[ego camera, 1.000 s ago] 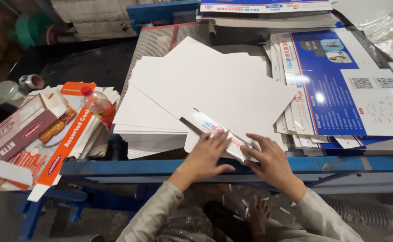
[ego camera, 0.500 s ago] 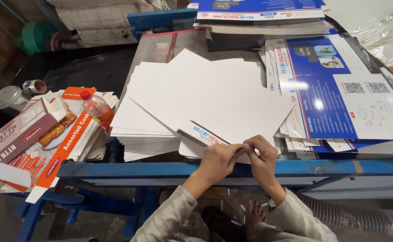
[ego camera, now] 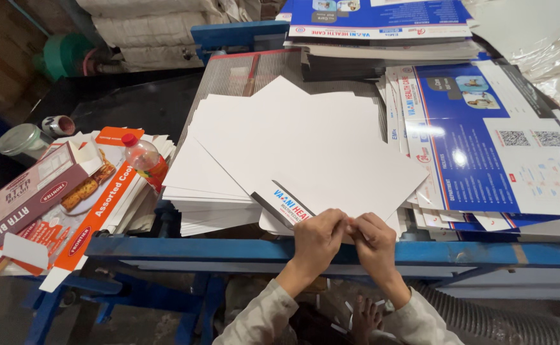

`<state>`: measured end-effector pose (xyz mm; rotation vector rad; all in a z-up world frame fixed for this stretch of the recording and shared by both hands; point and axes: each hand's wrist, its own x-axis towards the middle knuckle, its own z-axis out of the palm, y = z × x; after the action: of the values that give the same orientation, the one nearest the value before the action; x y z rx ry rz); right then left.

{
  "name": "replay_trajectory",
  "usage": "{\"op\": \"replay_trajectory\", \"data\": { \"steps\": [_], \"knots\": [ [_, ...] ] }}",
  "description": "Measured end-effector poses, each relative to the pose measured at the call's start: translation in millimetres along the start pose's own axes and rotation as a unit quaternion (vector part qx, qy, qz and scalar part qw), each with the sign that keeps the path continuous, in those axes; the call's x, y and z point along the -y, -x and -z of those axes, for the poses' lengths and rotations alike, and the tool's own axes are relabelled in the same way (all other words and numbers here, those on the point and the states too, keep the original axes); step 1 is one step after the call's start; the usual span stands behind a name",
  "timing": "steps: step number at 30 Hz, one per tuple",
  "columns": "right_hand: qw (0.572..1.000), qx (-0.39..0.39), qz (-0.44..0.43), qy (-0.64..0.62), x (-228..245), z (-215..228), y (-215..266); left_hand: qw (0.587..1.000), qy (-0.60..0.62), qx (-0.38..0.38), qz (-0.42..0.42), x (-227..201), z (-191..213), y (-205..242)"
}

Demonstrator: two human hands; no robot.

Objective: The person folds large white sheets of paper in half by hand. They pick up a sheet, fold it, and place it on a growing stack on the right side of the workbench.

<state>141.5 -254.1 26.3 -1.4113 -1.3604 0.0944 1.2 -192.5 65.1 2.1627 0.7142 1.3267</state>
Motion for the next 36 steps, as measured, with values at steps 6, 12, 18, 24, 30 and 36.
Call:
{"op": "replay_trajectory", "data": {
  "steps": [6,12,18,24,30,36],
  "knots": [
    [0.998,0.028,0.007,-0.056,-16,-9,5,0.990,-0.012,0.064,0.123,15,-3,-5],
    [0.975,-0.019,-0.053,-0.217,-27,23,17,0.975,-0.056,0.127,-0.175,49,25,-3],
    [0.989,-0.066,-0.011,-0.135,18,66,10,0.963,-0.091,0.170,-0.191,82,70,-10],
    [0.963,-0.154,0.067,-0.213,48,99,-13,0.968,-0.130,0.103,-0.186,81,130,-27],
    [0.967,-0.202,0.141,-0.067,86,134,-69,0.992,-0.105,-0.031,-0.067,82,148,-61],
    [0.997,-0.070,0.037,0.023,49,107,-76,0.913,0.354,-0.198,0.040,71,141,-158]
  ]
}}
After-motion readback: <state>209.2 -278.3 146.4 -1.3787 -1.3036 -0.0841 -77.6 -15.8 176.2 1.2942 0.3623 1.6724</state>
